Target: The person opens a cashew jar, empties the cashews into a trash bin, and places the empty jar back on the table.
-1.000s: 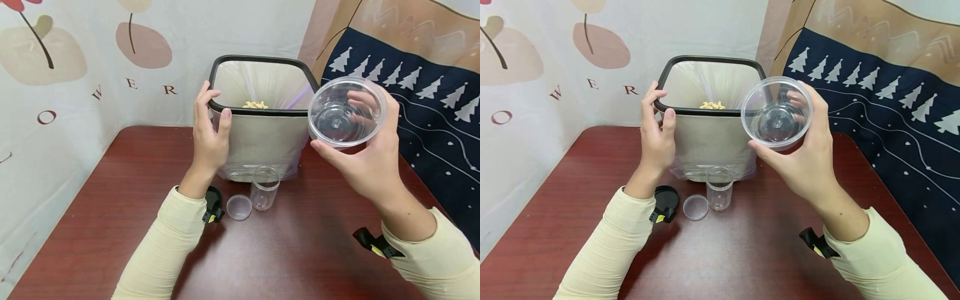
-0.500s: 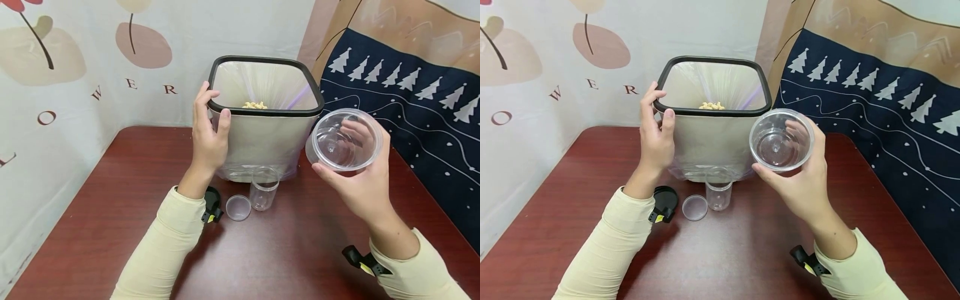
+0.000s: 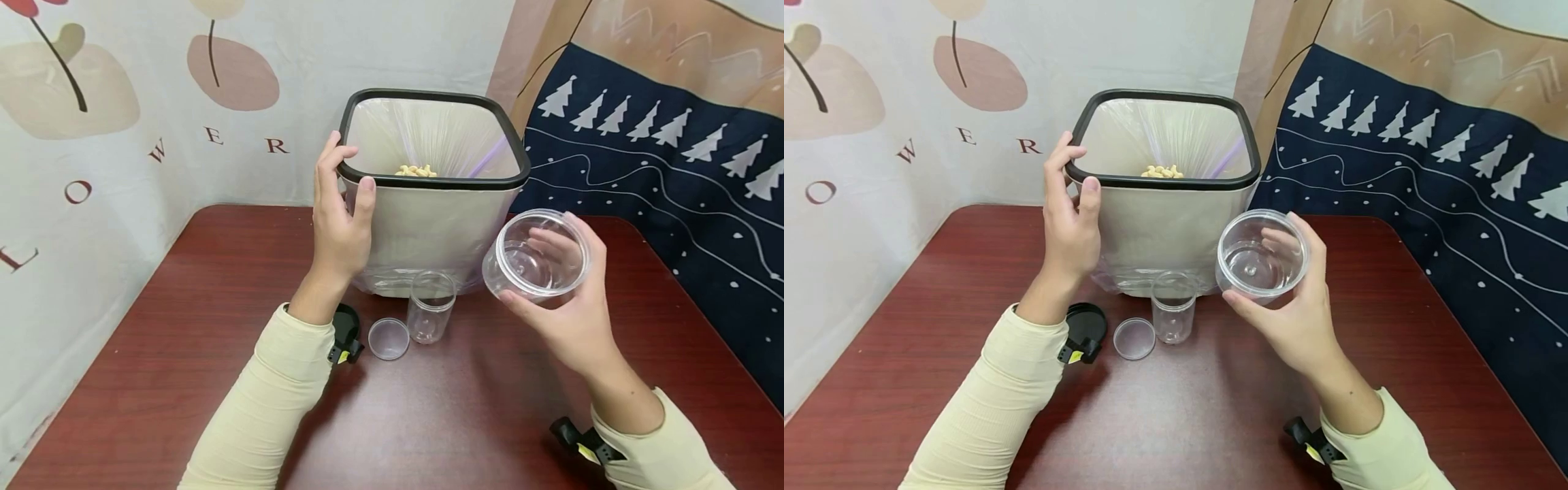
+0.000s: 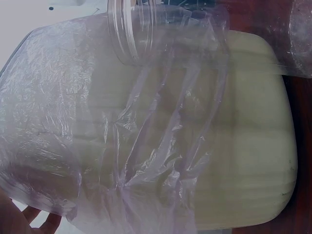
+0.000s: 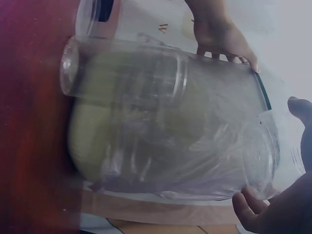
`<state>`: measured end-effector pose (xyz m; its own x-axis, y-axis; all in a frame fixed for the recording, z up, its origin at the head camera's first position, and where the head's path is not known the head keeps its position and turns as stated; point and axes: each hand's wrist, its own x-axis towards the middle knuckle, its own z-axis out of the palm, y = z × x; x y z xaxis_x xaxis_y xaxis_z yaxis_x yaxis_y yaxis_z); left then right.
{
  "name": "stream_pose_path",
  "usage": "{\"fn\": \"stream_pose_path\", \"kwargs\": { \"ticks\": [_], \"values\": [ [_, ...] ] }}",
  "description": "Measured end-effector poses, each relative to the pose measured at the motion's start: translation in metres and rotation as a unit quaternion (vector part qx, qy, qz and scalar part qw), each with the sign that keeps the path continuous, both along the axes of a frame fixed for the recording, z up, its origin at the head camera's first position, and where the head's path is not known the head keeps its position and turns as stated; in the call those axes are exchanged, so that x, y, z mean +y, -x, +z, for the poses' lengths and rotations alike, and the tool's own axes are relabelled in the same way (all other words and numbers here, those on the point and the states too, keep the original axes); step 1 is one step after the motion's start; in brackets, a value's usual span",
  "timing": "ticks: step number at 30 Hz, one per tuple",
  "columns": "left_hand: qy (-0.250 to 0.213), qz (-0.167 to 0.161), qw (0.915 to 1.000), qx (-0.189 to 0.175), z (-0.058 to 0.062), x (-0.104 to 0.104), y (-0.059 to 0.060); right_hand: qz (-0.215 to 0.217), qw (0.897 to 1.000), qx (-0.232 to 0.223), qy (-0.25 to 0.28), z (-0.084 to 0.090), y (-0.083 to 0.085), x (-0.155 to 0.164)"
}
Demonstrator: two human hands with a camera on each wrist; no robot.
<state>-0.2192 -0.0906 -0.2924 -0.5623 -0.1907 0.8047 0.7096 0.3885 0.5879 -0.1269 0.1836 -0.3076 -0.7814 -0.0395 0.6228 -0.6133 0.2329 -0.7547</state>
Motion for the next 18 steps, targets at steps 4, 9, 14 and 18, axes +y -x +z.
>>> {"fn": "stream_pose_path", "kwargs": {
  "ticks": [4, 9, 14, 18],
  "values": [
    [-0.009, -0.005, 0.9999, 0.000, -0.001, 0.001, 0.001, -0.008, 0.999, -0.031, -0.019, -0.007, 0.002, 0.001],
    [-0.018, -0.008, 0.9998, -0.008, -0.001, 0.003, 0.002, 0.005, 0.998, -0.051, -0.037, -0.016, 0.007, 0.002],
    [-0.023, -0.013, 0.9995, -0.019, -0.002, 0.005, 0.001, 0.000, 0.992, -0.080, -0.096, -0.025, 0.012, 0.010],
    [-0.024, -0.011, 0.9993, -0.027, -0.004, 0.006, 0.001, -0.009, 0.987, -0.104, -0.120, -0.034, 0.015, 0.015]
  ]
}}
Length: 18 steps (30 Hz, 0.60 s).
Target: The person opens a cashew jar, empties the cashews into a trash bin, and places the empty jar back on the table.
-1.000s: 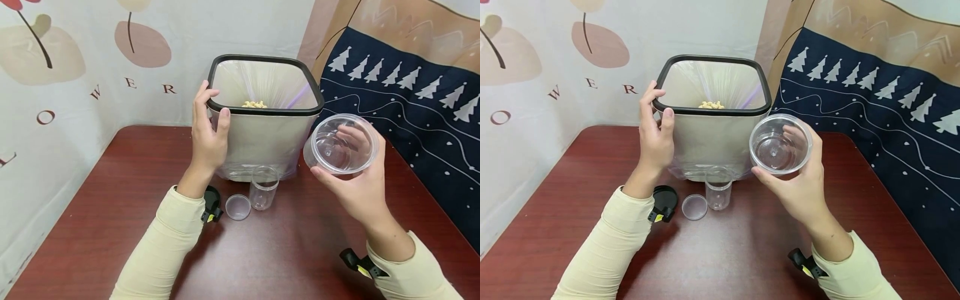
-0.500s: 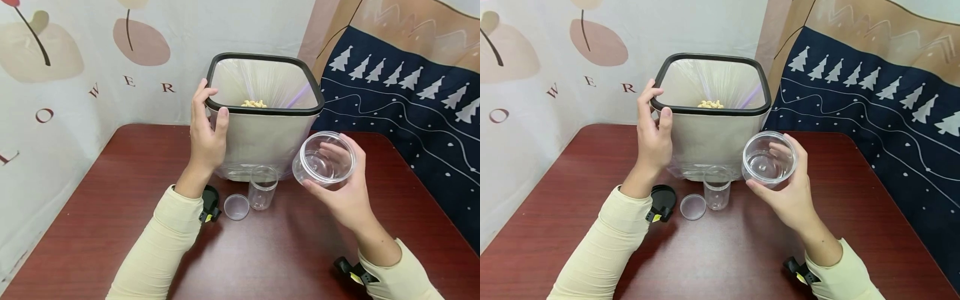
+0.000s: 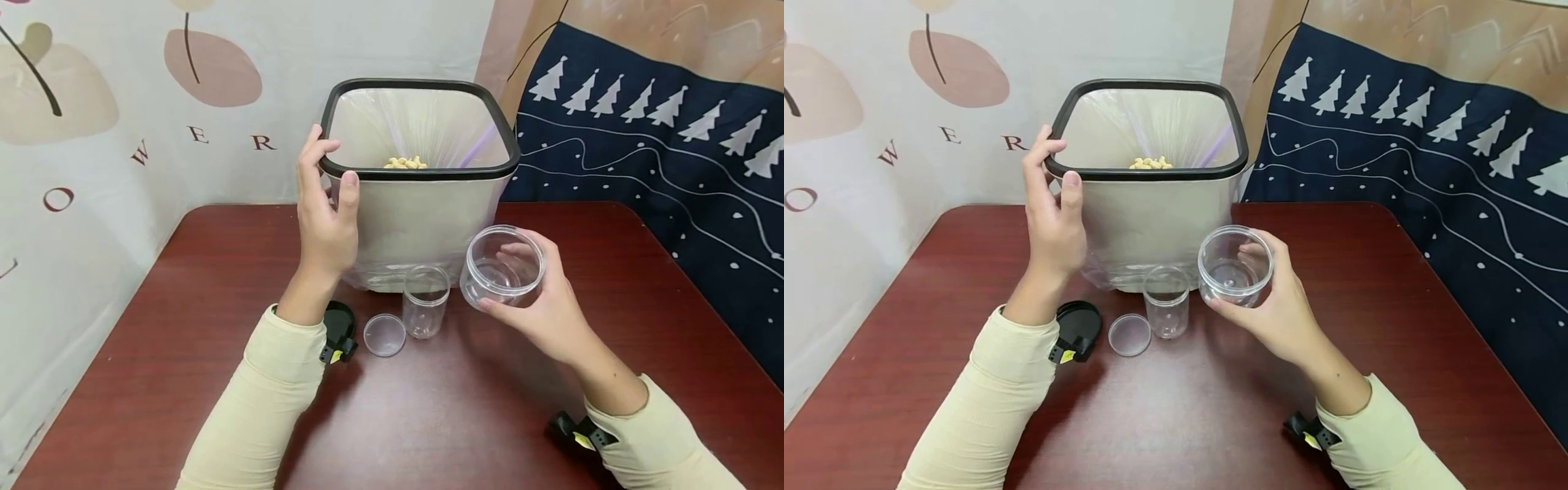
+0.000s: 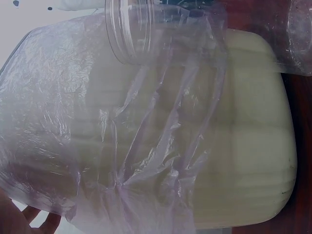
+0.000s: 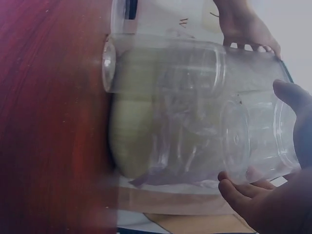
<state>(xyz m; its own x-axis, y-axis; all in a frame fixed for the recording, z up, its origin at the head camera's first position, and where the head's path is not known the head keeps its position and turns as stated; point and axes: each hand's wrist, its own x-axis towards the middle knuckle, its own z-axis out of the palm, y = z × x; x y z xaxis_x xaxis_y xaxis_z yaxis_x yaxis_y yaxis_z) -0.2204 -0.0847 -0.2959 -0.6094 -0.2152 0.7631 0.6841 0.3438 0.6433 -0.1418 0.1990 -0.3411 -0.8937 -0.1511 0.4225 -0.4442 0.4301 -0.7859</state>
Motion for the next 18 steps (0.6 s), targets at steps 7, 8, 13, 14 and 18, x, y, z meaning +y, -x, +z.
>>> {"fn": "stream_pose_path", "kwargs": {
  "ticks": [7, 8, 13, 14, 18],
  "values": [
    [0.000, 0.002, 1.0000, -0.004, -0.002, -0.002, 0.000, 0.007, 0.999, -0.024, -0.027, -0.008, 0.004, 0.001],
    [-0.001, 0.002, 1.0000, -0.004, -0.002, -0.002, 0.000, 0.008, 0.999, -0.028, -0.027, -0.009, 0.005, 0.002],
    [-0.003, -0.004, 1.0000, -0.003, -0.001, -0.002, 0.001, 0.010, 0.998, -0.053, -0.040, -0.014, 0.010, 0.002],
    [-0.003, -0.005, 1.0000, -0.003, -0.001, -0.002, 0.001, 0.009, 0.997, -0.057, -0.045, -0.016, 0.011, 0.002],
    [-0.004, -0.008, 1.0000, -0.002, 0.000, -0.003, 0.002, 0.010, 0.995, -0.071, -0.067, -0.022, 0.014, 0.001]
  ]
}}
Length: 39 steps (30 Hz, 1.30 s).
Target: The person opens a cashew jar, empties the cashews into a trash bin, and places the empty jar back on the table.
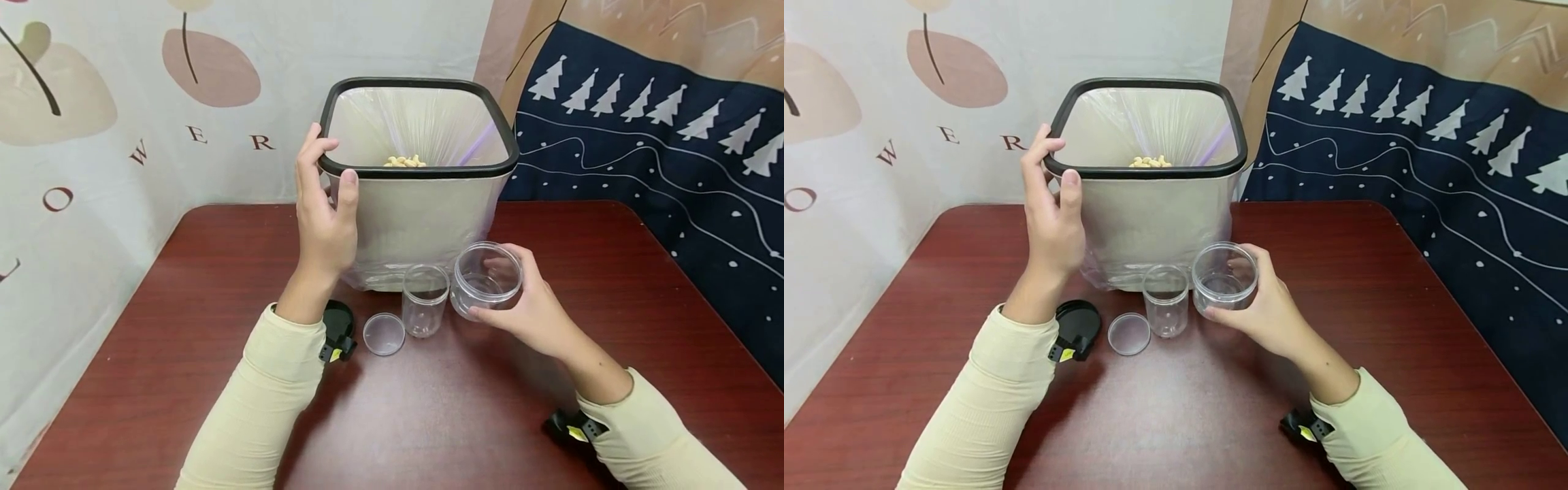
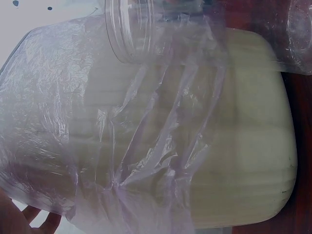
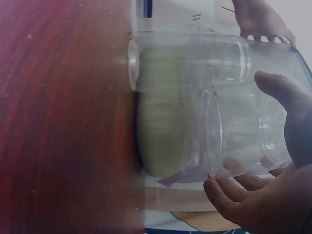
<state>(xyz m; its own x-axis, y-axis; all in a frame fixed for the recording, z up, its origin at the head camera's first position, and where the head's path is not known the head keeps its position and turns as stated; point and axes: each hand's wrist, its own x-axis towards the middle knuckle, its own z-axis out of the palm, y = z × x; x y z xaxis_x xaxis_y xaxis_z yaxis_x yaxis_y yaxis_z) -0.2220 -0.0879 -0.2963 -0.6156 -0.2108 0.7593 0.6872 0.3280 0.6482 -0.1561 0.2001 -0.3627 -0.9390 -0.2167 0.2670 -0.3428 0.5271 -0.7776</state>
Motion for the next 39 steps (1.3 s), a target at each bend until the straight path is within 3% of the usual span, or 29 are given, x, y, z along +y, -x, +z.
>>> {"fn": "stream_pose_path", "kwargs": {
  "ticks": [10, 27, 39],
  "values": [
    [0.002, 0.000, 1.0000, 0.002, 0.001, 0.000, 0.000, 0.015, 0.999, -0.042, -0.031, -0.011, 0.005, -0.003],
    [0.001, -0.007, 0.9999, 0.008, 0.002, 0.000, -0.001, 0.023, 0.997, -0.058, -0.046, -0.024, 0.011, -0.003],
    [0.009, -0.002, 0.9999, 0.010, 0.001, -0.001, -0.001, 0.070, 0.994, -0.077, -0.042, -0.034, 0.015, 0.002]
  ]
}}
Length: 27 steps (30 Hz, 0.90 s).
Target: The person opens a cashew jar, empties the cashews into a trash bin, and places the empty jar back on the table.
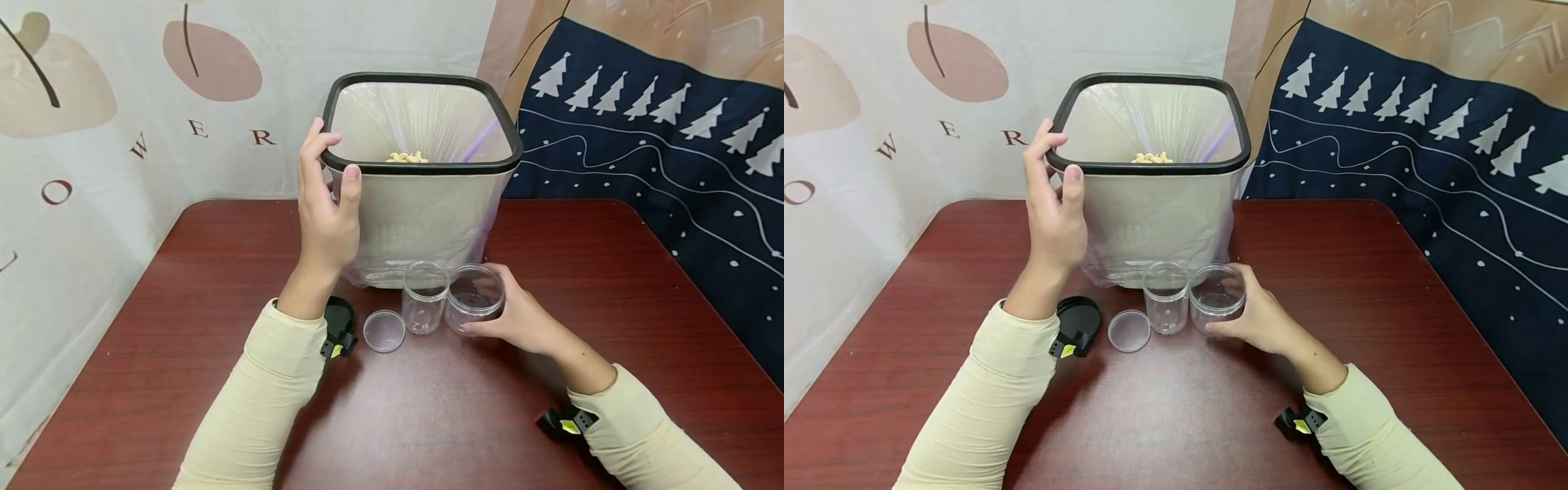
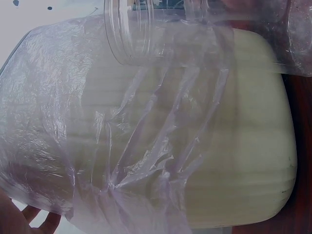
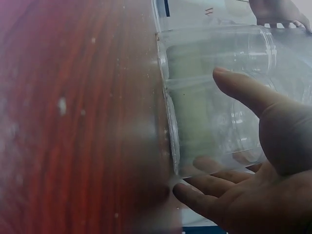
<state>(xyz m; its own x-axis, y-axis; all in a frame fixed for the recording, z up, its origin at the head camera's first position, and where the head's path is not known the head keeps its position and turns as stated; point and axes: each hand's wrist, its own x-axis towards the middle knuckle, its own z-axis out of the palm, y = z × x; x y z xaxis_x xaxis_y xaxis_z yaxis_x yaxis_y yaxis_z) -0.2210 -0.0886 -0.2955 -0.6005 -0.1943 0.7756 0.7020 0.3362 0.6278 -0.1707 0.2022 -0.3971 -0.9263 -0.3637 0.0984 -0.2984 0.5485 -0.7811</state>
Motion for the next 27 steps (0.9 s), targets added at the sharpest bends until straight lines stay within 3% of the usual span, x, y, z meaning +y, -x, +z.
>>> {"fn": "stream_pose_path", "kwargs": {
  "ticks": [10, 27],
  "values": [
    [-0.009, 0.004, 0.9999, -0.007, -0.0009, 0.0018, 0.0021, 0.028, 1.000, -0.006, 0.000, -0.0023, 0.0027, 0.0029],
    [-0.008, 0.005, 0.9999, -0.009, -0.0013, 0.0011, 0.0018, 0.019, 1.000, -0.003, -0.018, -0.0011, 0.0025, 0.0040]
  ]
}}
